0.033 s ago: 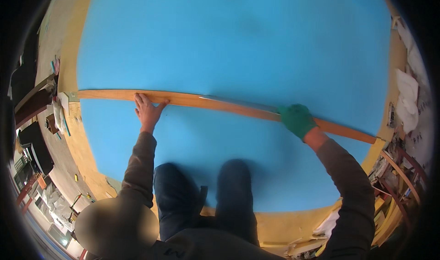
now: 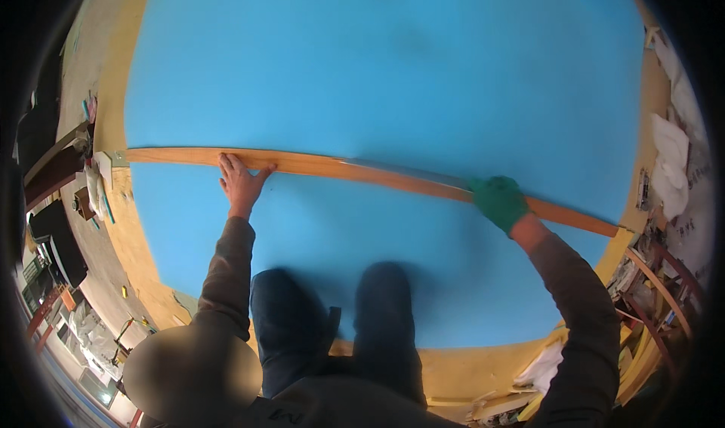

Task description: The person uses a flexible metal ruler and a straightedge to mark and cut curved lines on a large blue foam sheet. They repeatedly position the guides, score the material with a utility knife, and remove the cut sections.

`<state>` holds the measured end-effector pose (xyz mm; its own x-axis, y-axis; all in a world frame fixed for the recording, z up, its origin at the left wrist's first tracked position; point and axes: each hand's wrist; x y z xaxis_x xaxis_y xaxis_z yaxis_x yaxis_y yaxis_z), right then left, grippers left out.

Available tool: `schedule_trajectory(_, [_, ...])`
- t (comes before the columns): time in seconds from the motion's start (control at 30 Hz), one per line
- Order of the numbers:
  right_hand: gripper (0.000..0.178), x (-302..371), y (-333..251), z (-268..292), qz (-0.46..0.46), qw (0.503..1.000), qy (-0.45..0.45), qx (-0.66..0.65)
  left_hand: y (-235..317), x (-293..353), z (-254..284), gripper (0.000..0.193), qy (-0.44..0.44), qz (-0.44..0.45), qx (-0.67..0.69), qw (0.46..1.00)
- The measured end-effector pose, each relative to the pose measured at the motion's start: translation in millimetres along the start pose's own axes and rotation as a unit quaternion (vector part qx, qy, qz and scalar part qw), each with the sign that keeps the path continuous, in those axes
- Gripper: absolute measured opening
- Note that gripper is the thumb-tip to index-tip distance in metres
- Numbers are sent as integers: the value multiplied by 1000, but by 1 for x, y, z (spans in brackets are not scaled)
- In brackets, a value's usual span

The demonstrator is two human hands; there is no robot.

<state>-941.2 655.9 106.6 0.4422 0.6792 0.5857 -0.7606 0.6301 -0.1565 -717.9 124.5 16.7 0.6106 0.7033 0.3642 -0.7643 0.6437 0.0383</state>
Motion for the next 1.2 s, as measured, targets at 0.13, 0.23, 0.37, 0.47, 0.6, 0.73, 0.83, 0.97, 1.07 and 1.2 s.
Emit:
schedule_trajectory(0.13, [24,40,57,-23,-6,999,-45,22,0,1,0,137,-5,10,4,1000])
schedule_trajectory(0.23, [32,42,66,-38,11,999,-23,46,-4,-4,3,133,-12,16,-5,1000])
schedule_trajectory(0.37, [38,40,64,-47,21,996,-12,88,18,2,8,126,-55,22,15,998])
schedule_trajectory(0.47, [29,39,62,-48,-42,998,-14,33,85,53,-20,122,-59,-75,-96,991])
schedule_trajectory(0.6, [27,33,56,-52,-68,998,-5,-2,172,108,-71,128,28,-84,-67,994])
schedule_trajectory(0.73, [31,24,51,-56,-144,988,-9,-59,177,109,-89,131,42,-104,-110,988])
schedule_trajectory(0.83, [26,28,46,-54,-104,992,47,-46,181,103,-82,148,-32,-24,-16,999])
schedule_trajectory(0.97, [21,18,43,-45,-82,996,-10,20,193,106,-64,147,27,-35,-34,998])
schedule_trajectory(1.07, [20,15,47,-50,-62,998,-11,23,196,106,-69,145,2,-13,-59,998])
schedule_trajectory(1.2, [17,7,58,-73,-4,997,46,65,172,95,-103,142,27,-36,-82,996])
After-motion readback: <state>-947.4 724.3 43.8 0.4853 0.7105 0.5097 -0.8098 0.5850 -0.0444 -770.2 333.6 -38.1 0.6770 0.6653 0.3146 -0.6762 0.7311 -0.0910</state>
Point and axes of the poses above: each hand's wrist, its own x-axis away from the middle knuckle, its own z-axis out of the back of the hand, y = z × x
